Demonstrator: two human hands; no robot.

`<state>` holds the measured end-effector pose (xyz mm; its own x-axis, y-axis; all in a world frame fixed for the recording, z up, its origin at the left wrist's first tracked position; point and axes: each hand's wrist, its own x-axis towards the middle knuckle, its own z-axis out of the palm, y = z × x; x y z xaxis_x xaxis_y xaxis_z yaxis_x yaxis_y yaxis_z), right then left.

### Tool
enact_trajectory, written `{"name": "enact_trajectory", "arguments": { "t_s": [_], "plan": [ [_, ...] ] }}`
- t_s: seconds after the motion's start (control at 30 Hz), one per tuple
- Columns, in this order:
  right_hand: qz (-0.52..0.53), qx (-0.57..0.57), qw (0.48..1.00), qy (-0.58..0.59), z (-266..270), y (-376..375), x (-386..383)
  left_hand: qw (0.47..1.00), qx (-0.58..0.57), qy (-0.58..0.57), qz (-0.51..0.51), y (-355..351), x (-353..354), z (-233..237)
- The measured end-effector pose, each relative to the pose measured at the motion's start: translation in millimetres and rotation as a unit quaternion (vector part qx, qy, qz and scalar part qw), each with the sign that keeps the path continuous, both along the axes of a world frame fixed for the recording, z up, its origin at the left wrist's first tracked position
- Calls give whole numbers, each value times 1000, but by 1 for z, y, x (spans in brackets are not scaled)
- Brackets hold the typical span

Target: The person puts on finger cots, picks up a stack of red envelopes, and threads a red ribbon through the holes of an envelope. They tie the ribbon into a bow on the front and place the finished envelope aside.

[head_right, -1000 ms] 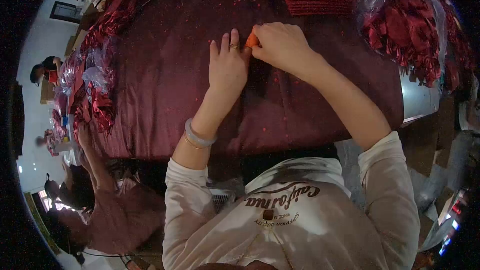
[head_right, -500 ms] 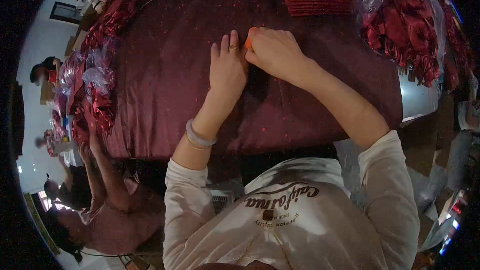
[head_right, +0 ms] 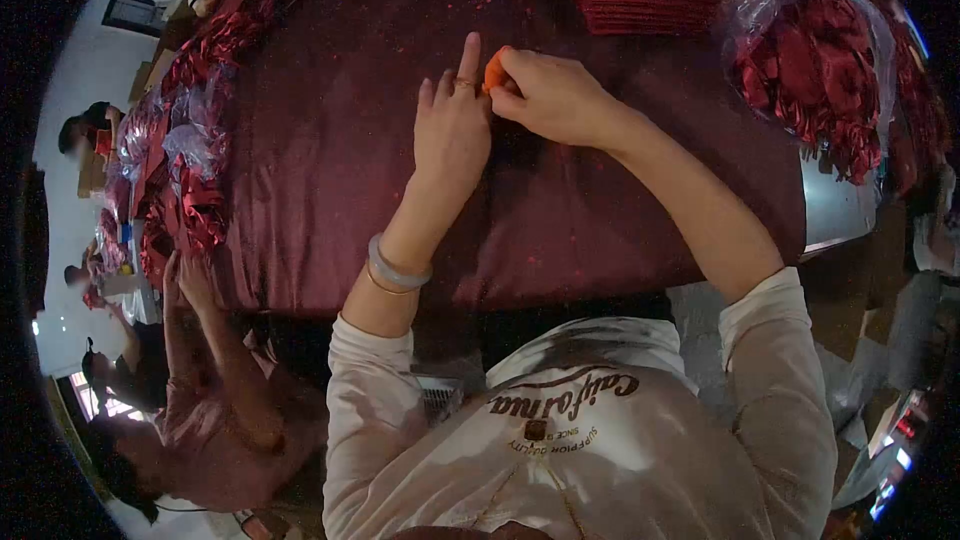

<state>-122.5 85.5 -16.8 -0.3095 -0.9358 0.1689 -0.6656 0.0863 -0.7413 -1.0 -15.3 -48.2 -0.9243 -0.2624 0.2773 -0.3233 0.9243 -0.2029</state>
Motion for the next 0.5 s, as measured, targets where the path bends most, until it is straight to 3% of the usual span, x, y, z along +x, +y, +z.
{"name": "enact_trajectory", "arguments": {
  "t_s": [0.07,0.1,0.17,0.23,0.27,0.3,0.33,0.37,0.4,0.43,0.47,0.5],
  "plan": [
    [16,-15,1000,-9,8,1,0,997,-18,79,6,-2,0,-1],
    [13,-12,1000,-13,16,3,1,992,55,116,-8,-3,-2,3],
    [10,-9,1000,-19,20,4,5,991,50,125,-1,-2,0,12],
    [124,-27,991,46,16,4,13,987,9,160,-4,-9,-2,14],
    [117,-117,966,199,13,1,24,978,112,173,-24,-16,1,11],
    [95,-153,967,178,13,-1,25,959,213,181,-45,-21,3,12],
    [71,-189,967,157,13,-3,23,881,361,301,-58,-20,0,10],
    [43,-244,965,80,16,0,15,884,356,299,-41,-19,-1,8],
    [0,-227,971,-77,23,5,12,887,350,300,-22,-14,-1,17],
    [-39,-203,951,-232,28,8,8,812,524,258,-16,-13,-1,22],
    [-75,-208,964,-149,26,6,-1,813,521,260,-15,-8,-1,27],
    [-73,-211,963,-149,23,4,-2,638,706,300,-73,-2,-2,30]
  ]
}}
